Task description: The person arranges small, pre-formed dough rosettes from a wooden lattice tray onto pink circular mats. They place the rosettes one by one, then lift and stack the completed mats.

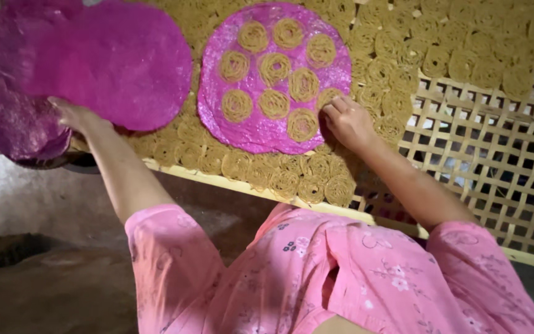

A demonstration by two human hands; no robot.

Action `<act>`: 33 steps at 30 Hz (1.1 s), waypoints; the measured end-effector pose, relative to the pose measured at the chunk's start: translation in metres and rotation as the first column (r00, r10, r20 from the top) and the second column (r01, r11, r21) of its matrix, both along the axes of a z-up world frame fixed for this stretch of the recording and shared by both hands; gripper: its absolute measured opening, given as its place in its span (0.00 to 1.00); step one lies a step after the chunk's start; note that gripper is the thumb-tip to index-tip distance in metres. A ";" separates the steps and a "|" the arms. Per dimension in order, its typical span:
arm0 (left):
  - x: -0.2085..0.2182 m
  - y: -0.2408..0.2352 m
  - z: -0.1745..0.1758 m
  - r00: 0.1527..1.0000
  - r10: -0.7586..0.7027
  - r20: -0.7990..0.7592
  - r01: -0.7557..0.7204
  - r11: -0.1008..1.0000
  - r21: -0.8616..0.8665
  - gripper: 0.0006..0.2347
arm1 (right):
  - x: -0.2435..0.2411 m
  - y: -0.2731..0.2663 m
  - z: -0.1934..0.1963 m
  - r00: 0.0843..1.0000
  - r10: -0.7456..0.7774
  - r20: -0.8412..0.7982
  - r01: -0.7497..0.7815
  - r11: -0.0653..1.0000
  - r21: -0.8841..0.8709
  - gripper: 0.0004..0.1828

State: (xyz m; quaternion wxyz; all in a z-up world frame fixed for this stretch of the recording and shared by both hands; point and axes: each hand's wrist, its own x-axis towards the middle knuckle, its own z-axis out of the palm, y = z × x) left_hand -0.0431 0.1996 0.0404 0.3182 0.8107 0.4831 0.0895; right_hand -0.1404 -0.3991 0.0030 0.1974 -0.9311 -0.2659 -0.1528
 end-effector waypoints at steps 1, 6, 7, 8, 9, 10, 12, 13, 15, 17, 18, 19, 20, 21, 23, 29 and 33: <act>0.000 -0.012 0.004 0.998 -0.047 -0.049 0.054 0.984 0.168 0.22 | 0.005 -0.001 -0.009 1.000 -0.022 0.021 0.022 1.000 -0.013 0.09; -0.010 -0.164 0.019 0.791 -0.601 0.110 0.507 0.747 0.430 0.18 | 0.050 -0.030 -0.060 0.785 -0.166 -0.597 0.556 0.613 0.561 0.02; -0.024 -0.205 0.015 0.696 -0.705 0.137 0.636 0.694 0.339 0.17 | 0.057 -0.043 -0.064 0.731 0.012 -0.683 0.641 0.332 0.692 0.02; -0.041 -0.247 0.009 0.594 -0.787 0.166 0.750 0.617 0.239 0.17 | 0.055 -0.064 -0.064 0.728 0.154 -0.668 0.653 0.144 0.744 0.01; -0.058 -0.286 0.001 0.494 -0.845 0.205 0.833 0.528 0.168 0.17 | 0.049 -0.084 -0.062 0.731 0.287 -0.620 0.658 -0.056 0.751 0.01; -0.071 -0.317 -0.006 0.423 -0.835 0.353 0.870 0.482 0.099 0.16 | 0.035 -0.101 -0.060 0.727 0.297 -0.620 0.665 -0.079 0.742 0.02; -0.095 -0.356 -0.019 0.220 -0.965 0.141 0.928 0.252 0.274 0.16 | -0.008 -0.127 -0.048 0.720 0.320 -0.616 0.676 -0.121 0.727 0.04; -0.103 -0.368 -0.026 0.182 -0.979 0.094 0.933 0.202 0.296 0.19 | -0.031 -0.133 -0.042 0.667 0.309 -0.678 0.734 -0.111 0.670 0.05; -0.112 -0.382 -0.037 0.179 -0.982 0.058 0.931 0.189 0.312 0.22 | -0.076 -0.135 -0.030 0.547 0.288 -0.786 0.833 -0.090 0.547 0.08; -0.106 -0.389 -0.043 0.255 -0.963 0.083 0.914 0.268 0.306 0.22 | -0.119 -0.121 -0.024 0.394 0.209 -0.895 0.913 0.020 0.407 0.15; -0.100 -0.391 -0.044 0.259 -0.966 0.020 0.920 0.253 0.299 0.20 | -0.136 -0.114 -0.022 0.341 0.226 -0.912 0.927 0.077 0.366 0.17; -0.094 -0.390 -0.045 0.263 -0.964 -0.047 0.927 0.239 0.289 0.18 | -0.151 -0.108 -0.022 0.283 0.245 -0.927 0.937 0.135 0.322 0.19; -0.092 -0.391 -0.045 0.266 -0.957 -0.115 0.933 0.226 0.279 0.17 | -0.162 -0.100 -0.022 0.378 0.082 -0.922 0.871 0.306 0.384 0.17; -0.089 -0.392 -0.044 0.272 -0.957 -0.097 0.927 0.234 0.294 0.15 | -0.168 -0.090 -0.025 0.490 -0.062 -0.870 0.780 0.476 0.405 0.15; -0.087 -0.393 -0.038 0.280 -0.958 -0.065 0.914 0.245 0.322 0.12 | -0.175 -0.085 -0.022 0.699 -0.270 -0.662 0.616 0.697 0.367 0.15; -0.125 -0.411 0.004 0.345 -0.907 0.241 0.938 0.345 -0.043 0.08 | -0.179 -0.079 0.000 0.846 -0.419 -0.331 0.500 0.839 0.215 0.22; -0.184 -0.441 0.028 0.141 -0.938 0.316 0.990 0.141 -0.023 0.11 | -0.178 -0.081 0.000 0.587 0.096 -0.804 0.719 0.396 0.572 0.19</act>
